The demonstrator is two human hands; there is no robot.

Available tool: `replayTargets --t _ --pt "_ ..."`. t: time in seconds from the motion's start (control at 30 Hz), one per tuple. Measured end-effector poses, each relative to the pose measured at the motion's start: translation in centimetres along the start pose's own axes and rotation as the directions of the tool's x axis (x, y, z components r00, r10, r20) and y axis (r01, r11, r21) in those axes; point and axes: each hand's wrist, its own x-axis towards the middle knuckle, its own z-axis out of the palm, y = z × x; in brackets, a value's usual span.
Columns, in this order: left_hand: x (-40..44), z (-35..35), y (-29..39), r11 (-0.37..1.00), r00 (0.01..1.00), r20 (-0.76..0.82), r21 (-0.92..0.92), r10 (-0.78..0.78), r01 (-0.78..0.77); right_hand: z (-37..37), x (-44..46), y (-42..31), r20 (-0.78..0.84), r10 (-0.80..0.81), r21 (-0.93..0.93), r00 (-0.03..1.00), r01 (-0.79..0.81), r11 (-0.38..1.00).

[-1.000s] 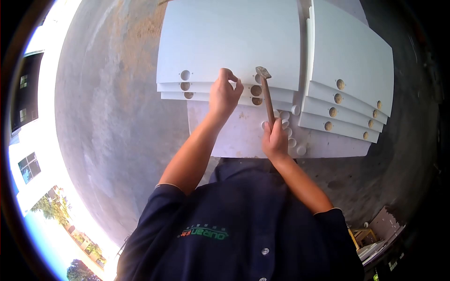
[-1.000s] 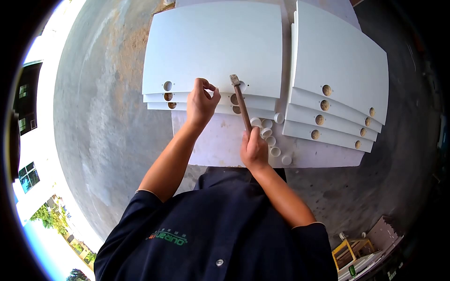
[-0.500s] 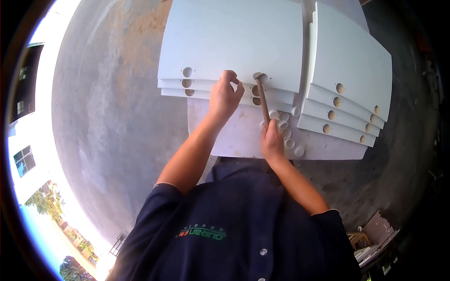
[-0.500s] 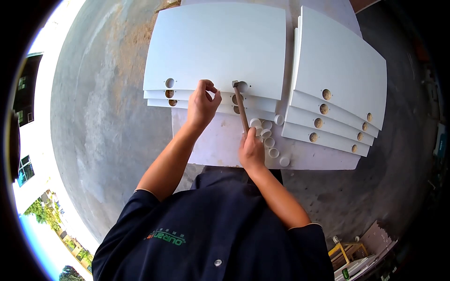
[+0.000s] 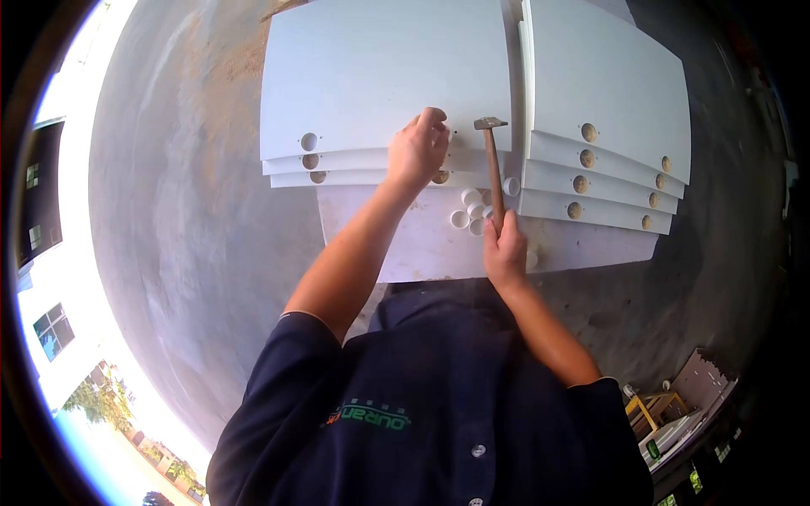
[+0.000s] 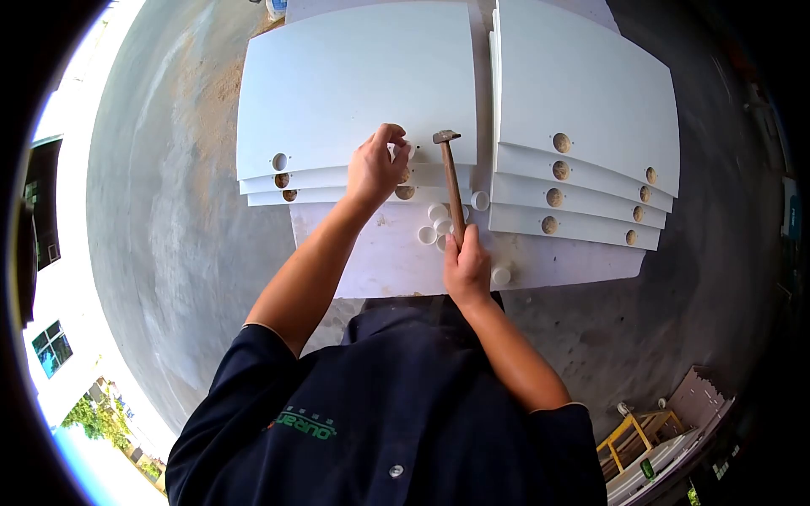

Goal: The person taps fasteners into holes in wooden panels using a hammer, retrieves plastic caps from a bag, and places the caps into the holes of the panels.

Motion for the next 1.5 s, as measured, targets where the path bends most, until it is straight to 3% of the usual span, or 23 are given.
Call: replayTargets --t 0.53,0.83,1.13,1.5 --pt "0.3 0.8 0.6 0.985 0.991 -0.001 0.11 0.136 -0.135 -0.5 -0.1 1.3 0.042 0.005 -0.017 0.999 -0.004 1.0" --pt "-0.1 0.7 0.3 0.99 0.992 -0.004 0.065 0.128 -0.128 -0.2 0.6 -0.2 0.093 0.023 0.005 0.995 -0.024 1.0" --pt "-0.3 0.8 0.0 0.959 0.973 0.0 0.172 0.23 -0.227 0.0 0.7 -0.3 0.044 0.034 0.042 0.998 -0.036 0.998" --pt "-0.3 1.0 0.3 0.95 0.977 0.04 0.227 0.211 -0.215 0.0 0.6 -0.3 0.083 0.017 -0.003 0.996 -0.017 1.0"
